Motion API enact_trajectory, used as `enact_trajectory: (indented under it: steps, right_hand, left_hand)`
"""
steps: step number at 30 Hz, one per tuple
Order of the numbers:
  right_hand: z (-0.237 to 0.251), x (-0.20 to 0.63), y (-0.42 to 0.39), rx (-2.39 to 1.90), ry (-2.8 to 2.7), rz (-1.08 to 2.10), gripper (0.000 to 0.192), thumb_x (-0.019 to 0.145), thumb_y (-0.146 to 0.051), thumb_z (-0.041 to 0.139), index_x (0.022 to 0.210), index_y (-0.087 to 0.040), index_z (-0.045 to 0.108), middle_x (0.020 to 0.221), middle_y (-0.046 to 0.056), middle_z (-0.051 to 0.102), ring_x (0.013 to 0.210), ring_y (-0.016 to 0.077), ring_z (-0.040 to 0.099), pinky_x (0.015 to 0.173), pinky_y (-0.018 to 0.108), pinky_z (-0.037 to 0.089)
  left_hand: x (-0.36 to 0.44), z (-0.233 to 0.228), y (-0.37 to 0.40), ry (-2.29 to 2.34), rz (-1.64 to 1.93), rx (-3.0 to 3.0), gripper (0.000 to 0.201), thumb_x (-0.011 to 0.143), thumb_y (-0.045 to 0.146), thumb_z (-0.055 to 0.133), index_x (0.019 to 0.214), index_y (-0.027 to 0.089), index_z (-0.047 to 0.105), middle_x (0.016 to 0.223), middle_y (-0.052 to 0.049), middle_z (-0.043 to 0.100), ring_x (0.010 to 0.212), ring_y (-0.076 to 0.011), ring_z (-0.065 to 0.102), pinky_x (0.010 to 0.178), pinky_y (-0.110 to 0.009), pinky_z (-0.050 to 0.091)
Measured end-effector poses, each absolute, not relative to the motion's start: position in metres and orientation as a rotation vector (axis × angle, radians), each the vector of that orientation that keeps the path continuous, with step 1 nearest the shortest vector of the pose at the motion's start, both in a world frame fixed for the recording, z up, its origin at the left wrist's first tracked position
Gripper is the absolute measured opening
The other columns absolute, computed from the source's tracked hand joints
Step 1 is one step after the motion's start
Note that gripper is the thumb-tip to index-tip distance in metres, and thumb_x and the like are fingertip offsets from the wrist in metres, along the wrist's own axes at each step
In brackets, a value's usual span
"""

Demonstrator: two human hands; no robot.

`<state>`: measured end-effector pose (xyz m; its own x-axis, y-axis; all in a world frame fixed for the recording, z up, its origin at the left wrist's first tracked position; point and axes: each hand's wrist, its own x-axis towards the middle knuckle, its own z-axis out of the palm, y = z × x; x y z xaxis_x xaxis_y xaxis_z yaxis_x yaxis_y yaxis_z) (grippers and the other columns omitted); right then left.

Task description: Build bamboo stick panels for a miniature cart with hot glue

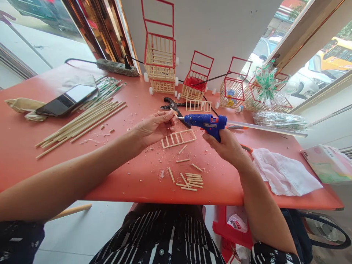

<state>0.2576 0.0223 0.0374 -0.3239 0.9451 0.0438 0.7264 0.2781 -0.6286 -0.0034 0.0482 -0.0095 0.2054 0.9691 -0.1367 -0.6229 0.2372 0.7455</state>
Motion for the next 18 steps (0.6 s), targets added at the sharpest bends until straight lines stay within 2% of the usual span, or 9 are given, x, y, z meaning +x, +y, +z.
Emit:
enact_trajectory:
  steps: [9,13,18]
  right_hand:
    - [0.0365,0.2574,0.0231,-1.500,-2.111,0.717,0.052,0.091,-0.071,0.060,0.076,-0.021,0.056,0.063,0.003,0.057,0.057,0.0154,0.051,0.054,0.031,0.037]
    - [0.0327,0.2560,0.0237,-1.478,-2.115,0.786,0.054,0.090,-0.073,0.064,0.079,-0.021,0.058,0.065,0.003,0.058,0.059,0.0157,0.052,0.055,0.032,0.040]
    - [0.0289,0.2490,0.0199,-1.216,-1.950,1.085,0.051,0.091,-0.072,0.069,0.085,-0.023,0.057,0.069,-0.001,0.052,0.062,0.0148,0.048,0.058,0.032,0.043]
  left_hand:
    - [-0.0011,-0.0055,0.0461,0.654,1.216,0.569,0.022,0.081,0.018,0.092,0.074,0.014,0.071,0.068,0.002,0.064,0.067,-0.0092,0.057,0.065,-0.025,0.042]
    - [-0.0003,-0.0053,0.0459,0.646,1.234,0.578,0.025,0.074,0.020,0.096,0.073,0.015,0.071,0.069,0.003,0.064,0.067,-0.0089,0.057,0.063,-0.024,0.042]
    - [0.0008,-0.0082,0.0454,0.712,1.282,0.561,0.031,0.065,0.021,0.101,0.072,0.015,0.072,0.067,0.003,0.063,0.063,-0.0081,0.054,0.061,-0.023,0.041]
